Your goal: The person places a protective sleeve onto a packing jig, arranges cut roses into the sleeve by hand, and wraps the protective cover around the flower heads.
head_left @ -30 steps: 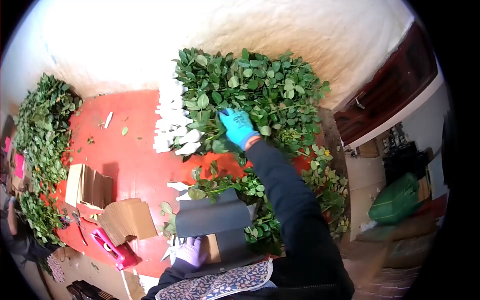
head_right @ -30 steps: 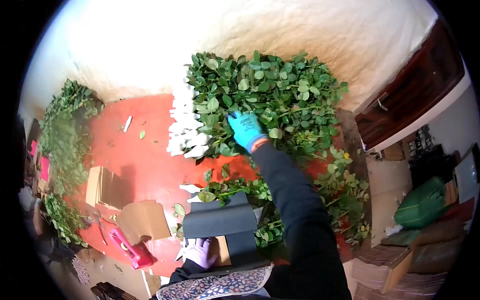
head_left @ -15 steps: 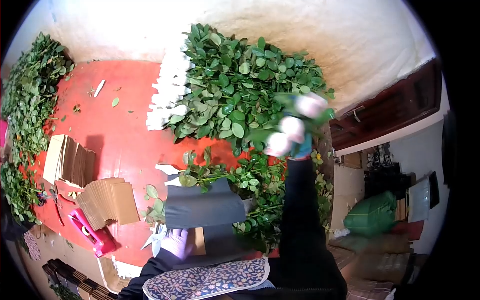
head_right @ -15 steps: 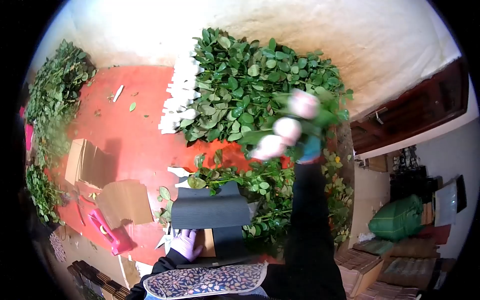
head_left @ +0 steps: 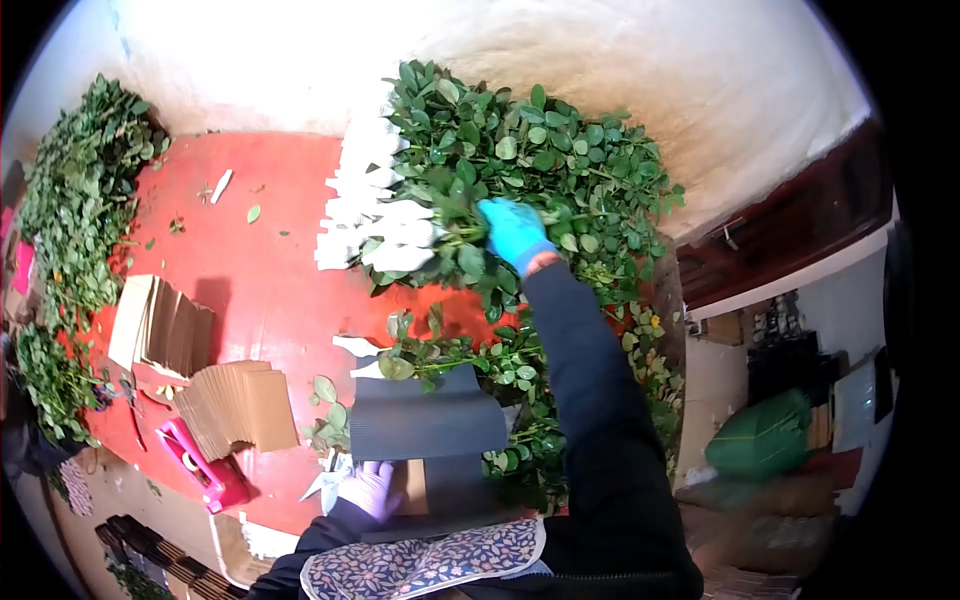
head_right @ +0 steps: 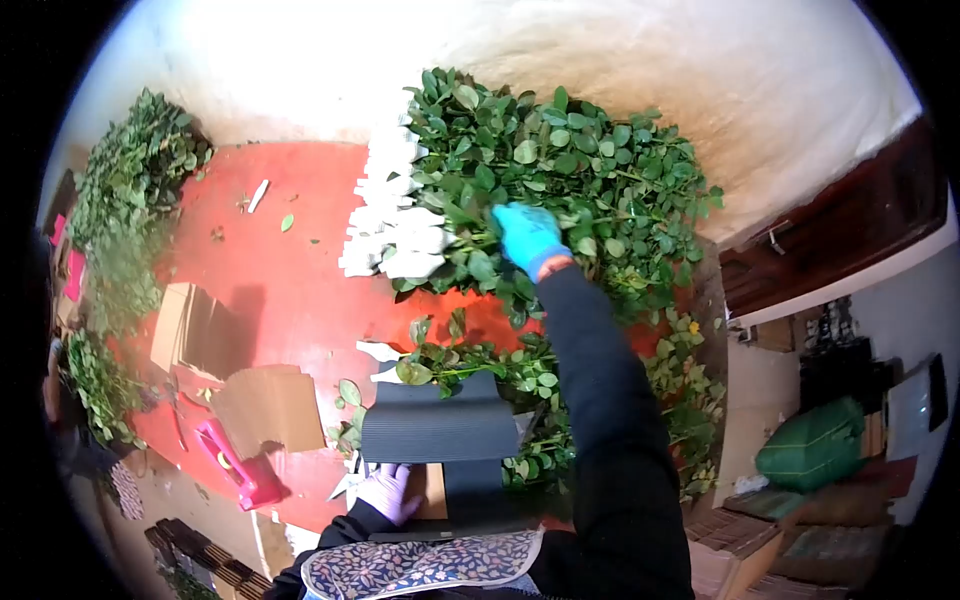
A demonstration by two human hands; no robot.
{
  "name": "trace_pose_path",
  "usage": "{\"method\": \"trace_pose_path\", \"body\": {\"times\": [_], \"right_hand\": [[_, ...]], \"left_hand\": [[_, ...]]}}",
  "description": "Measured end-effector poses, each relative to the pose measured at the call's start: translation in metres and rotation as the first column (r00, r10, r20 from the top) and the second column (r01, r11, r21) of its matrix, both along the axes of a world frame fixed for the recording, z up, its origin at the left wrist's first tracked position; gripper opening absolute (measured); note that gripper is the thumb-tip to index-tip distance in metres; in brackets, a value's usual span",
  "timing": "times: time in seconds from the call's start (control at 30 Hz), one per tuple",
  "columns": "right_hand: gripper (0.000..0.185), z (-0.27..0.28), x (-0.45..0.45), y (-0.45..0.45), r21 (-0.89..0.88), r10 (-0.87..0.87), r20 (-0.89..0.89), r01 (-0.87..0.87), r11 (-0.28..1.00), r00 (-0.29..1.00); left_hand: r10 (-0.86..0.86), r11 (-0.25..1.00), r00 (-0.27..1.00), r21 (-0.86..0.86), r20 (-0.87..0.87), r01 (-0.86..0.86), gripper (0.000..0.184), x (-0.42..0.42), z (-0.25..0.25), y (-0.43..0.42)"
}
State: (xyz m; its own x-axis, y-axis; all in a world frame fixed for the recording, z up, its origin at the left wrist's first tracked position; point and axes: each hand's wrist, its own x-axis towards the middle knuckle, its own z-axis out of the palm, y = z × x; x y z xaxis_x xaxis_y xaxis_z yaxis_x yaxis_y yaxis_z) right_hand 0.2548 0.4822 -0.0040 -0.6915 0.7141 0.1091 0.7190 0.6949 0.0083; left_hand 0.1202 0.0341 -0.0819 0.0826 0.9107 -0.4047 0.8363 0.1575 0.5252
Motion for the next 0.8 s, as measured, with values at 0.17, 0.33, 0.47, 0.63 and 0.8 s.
{"method": "trace_pose_path", "body": {"times": [0.17, 0.33, 0.47, 0.63, 0.8], "right_hand": [[0.032, -0.004, 0.104, -0.017, -0.392, -0.229, -0.786, -0.177, 0.903, 0.574], [0.029, -0.005, 0.182, -0.013, -0.055, 0.004, -0.692, -0.059, 0.997, 0.722], [0.029, -0.002, 0.197, -0.008, -0.206, -0.114, -0.786, -0.084, 0.975, 0.608], [0.036, -0.007, 0.278, 0.031, -0.433, -0.445, -0.894, -0.369, 0.822, 0.058], [0.043, -0.027, 0.411, 0.081, -0.288, -0.615, -0.745, -0.706, 0.647, -0.259]], "left_hand": [[-0.006, 1.0, 1.0, -0.007, 0.023, 0.006, 0.073, -0.001, -0.011, -0.004], [-0.001, 0.995, 0.999, -0.103, 0.052, 0.006, 0.073, -0.003, 0.002, 0.001], [0.008, 0.997, 0.998, -0.073, 0.061, -0.003, 0.071, -0.004, 0.003, 0.0], [0.016, 0.999, 0.997, -0.033, 0.08, -0.014, 0.07, -0.005, 0.006, 0.0], [0.021, 1.0, 0.998, -0.024, 0.067, -0.02, 0.07, -0.004, 0.001, -0.002]]}}
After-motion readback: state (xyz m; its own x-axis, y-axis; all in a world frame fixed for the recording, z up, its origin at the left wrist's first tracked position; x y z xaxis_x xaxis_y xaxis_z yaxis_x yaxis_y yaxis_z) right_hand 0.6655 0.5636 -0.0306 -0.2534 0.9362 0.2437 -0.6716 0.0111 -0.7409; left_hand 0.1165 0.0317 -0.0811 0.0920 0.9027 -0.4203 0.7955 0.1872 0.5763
